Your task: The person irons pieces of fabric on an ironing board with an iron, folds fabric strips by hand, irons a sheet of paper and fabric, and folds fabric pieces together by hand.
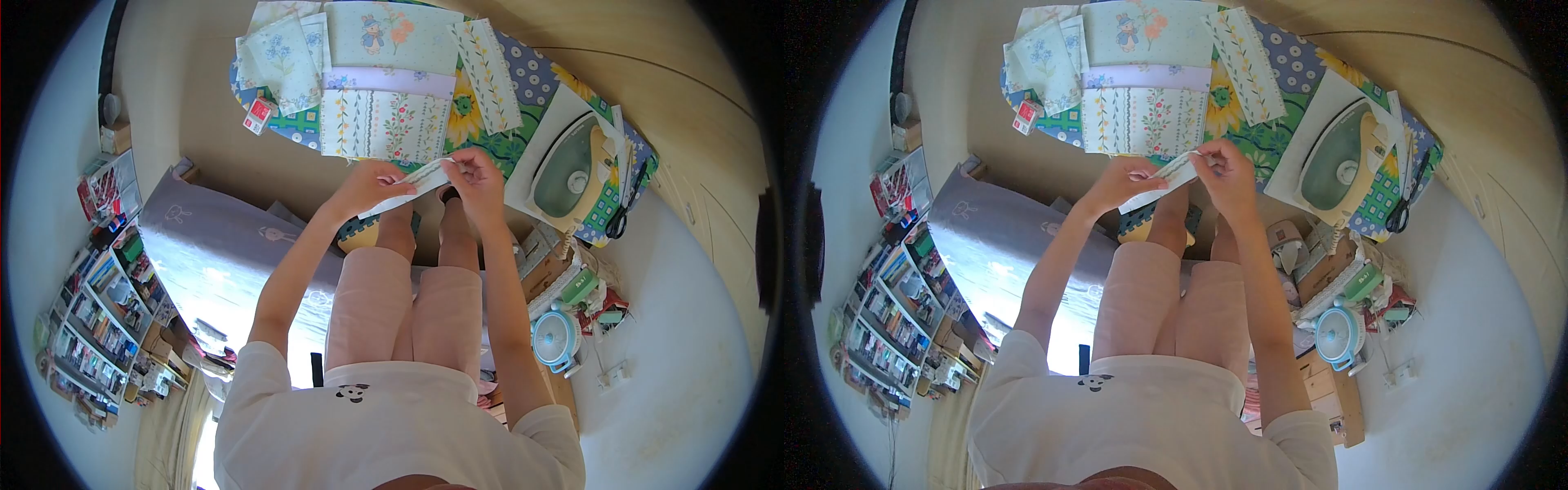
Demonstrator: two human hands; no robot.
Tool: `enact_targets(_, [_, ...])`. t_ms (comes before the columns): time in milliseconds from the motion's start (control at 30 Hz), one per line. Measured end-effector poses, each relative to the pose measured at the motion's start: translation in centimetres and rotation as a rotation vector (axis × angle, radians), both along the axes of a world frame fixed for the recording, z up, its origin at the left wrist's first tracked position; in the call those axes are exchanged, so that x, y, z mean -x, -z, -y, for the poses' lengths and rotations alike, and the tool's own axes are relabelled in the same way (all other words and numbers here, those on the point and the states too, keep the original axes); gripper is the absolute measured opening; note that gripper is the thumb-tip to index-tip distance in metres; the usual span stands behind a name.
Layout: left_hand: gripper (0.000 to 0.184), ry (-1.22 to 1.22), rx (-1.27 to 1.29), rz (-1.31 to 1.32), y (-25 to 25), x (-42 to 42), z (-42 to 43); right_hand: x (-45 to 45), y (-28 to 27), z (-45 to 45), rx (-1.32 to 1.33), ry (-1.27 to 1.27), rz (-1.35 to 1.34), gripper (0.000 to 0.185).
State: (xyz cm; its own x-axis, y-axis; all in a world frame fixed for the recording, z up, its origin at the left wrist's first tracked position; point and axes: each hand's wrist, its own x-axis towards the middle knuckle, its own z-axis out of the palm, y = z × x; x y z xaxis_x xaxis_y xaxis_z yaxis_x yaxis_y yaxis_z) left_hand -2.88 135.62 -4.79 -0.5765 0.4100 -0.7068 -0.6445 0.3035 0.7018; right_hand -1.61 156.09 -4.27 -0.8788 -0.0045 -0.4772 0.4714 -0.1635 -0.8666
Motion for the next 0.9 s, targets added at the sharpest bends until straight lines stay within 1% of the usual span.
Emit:
enact_targets(67, [0.021,0.041,0.019,0.0,0.0,0.2,0.5,0.0,0.3,-0.2,0.007,0.023,-0.009,0.011])
enact_targets(133, [0.02,0.079,0.025,0.059,-0.2,0.5,0.9,0.0,0.6,-0.8,0.003,0.044,-0.089,0.011])
enact_targets(267, [0.018,0.118,-0.007,0.069,0.2,0.3,1.9,0.3,0.0,-1.7,0.02,0.059,-0.019,0.011])
enact_targets(333, [0.017,0.129,-0.031,0.038,0.3,0.3,2.3,0.3,0.3,-2.0,0.051,0.104,-0.127,0.011])
enact_targets(367, [0.017,0.129,-0.032,0.038,0.3,0.3,2.5,0.3,0.4,-2.2,0.05,0.104,-0.127,0.011])
enact_targets(467, [0.014,0.16,0.03,0.022,0.3,0.4,3.1,0.3,0.4,-2.6,0.044,0.137,-0.14,0.012])
enact_targets(533, [0.019,0.218,0.104,0.001,0.7,0.4,3.7,0.3,0.4,-2.9,-0.061,0.167,-0.112,0.015])
enact_targets(567, [0.019,0.218,0.104,0.001,0.7,0.5,3.9,0.4,0.4,-3.0,-0.061,0.167,-0.112,0.015])
enact_targets(633, [0.018,0.18,0.199,0.005,0.6,0.7,4.4,0.7,0.6,-3.2,-0.152,0.195,-0.063,0.024])
enact_targets(667, [0.018,0.181,0.198,0.004,1.1,0.5,4.8,0.7,0.8,-3.2,-0.153,0.195,-0.063,0.024])
enact_targets(733, [0.017,0.01,0.167,-0.071,2.3,0.2,5.9,0.6,1.3,-3.3,-0.166,0.19,0.081,0.027])
enact_targets(867, [0.015,-0.056,0.117,-0.081,2.8,1.1,6.6,0.4,3.4,-3.1,-0.204,0.189,0.146,0.028])
enact_targets(900, [0.015,-0.119,0.144,-0.081,2.9,1.2,6.6,0.2,4.3,-3.0,-0.278,0.175,0.113,0.026])
